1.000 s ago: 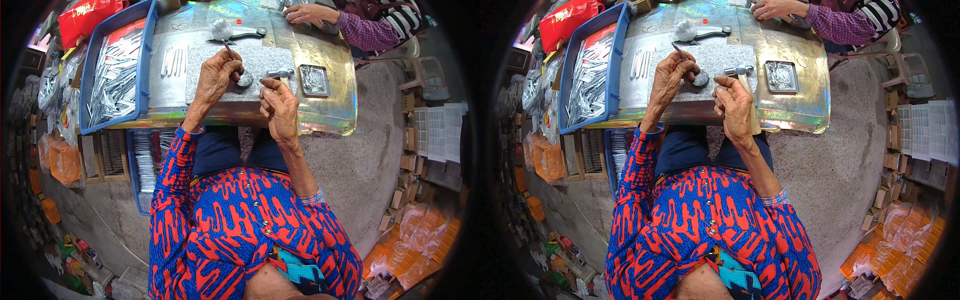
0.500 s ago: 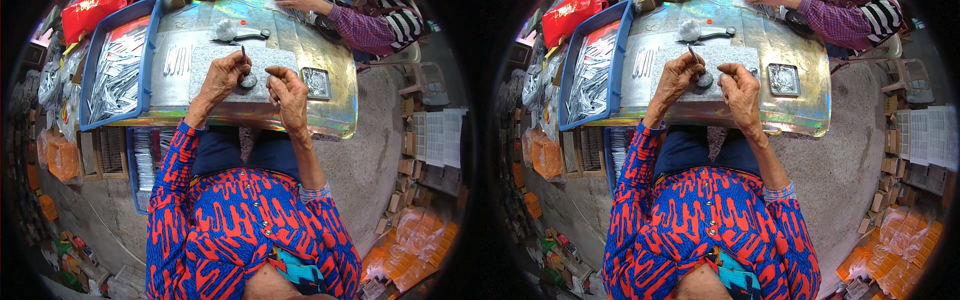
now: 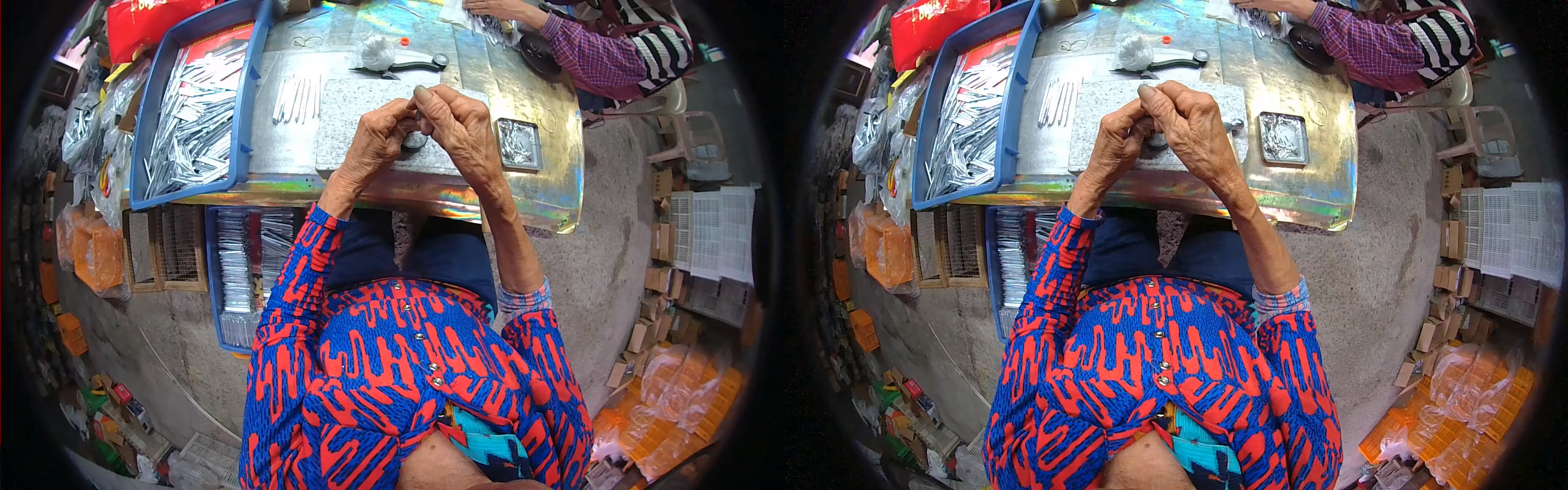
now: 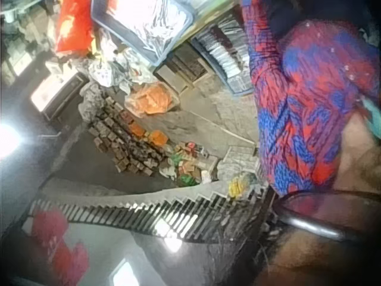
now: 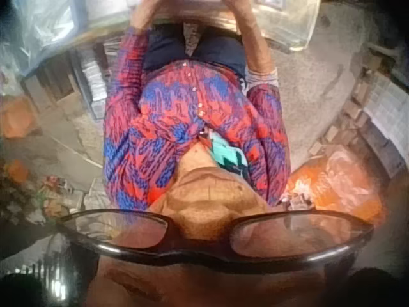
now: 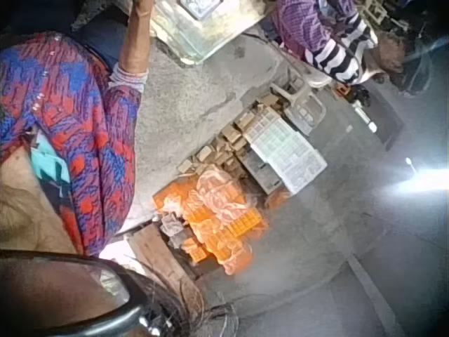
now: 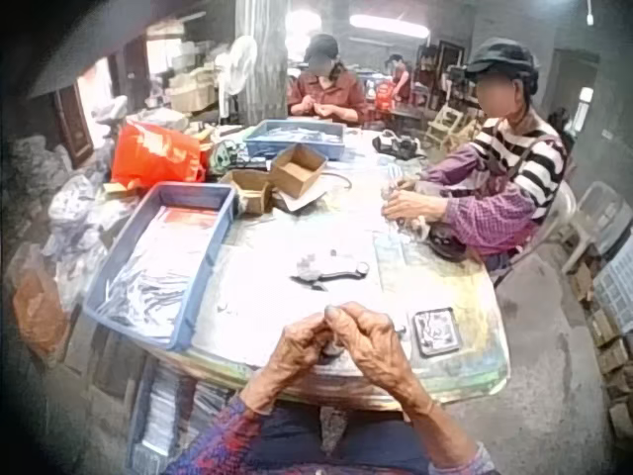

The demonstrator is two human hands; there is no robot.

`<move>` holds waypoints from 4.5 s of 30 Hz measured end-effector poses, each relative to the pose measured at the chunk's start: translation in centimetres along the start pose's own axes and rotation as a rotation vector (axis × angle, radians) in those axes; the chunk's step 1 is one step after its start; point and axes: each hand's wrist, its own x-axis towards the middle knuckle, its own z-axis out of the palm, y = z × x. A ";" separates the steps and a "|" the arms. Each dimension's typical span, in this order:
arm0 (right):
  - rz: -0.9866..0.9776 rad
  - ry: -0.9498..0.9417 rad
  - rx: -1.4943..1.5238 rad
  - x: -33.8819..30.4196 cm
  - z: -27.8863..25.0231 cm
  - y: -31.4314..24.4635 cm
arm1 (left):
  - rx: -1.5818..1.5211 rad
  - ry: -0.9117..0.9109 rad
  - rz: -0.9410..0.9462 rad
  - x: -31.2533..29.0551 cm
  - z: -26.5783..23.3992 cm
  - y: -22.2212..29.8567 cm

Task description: The person assembles metal parts by taking metal strips and small pins, fitting them together by hand, and hammering them over an anvil with a hammer.

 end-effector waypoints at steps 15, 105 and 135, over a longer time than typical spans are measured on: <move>0.064 0.074 0.312 -4.1 2.7 3.7 | 0.021 0.010 -0.098 0.0 -0.1 0.7; 0.090 -0.033 0.718 -2.4 0.7 -0.5 | -0.939 -0.227 -0.705 -2.6 -3.8 7.9; 0.233 0.120 0.598 -6.0 -1.2 3.8 | 0.602 0.441 -0.323 -4.2 -18.0 -0.4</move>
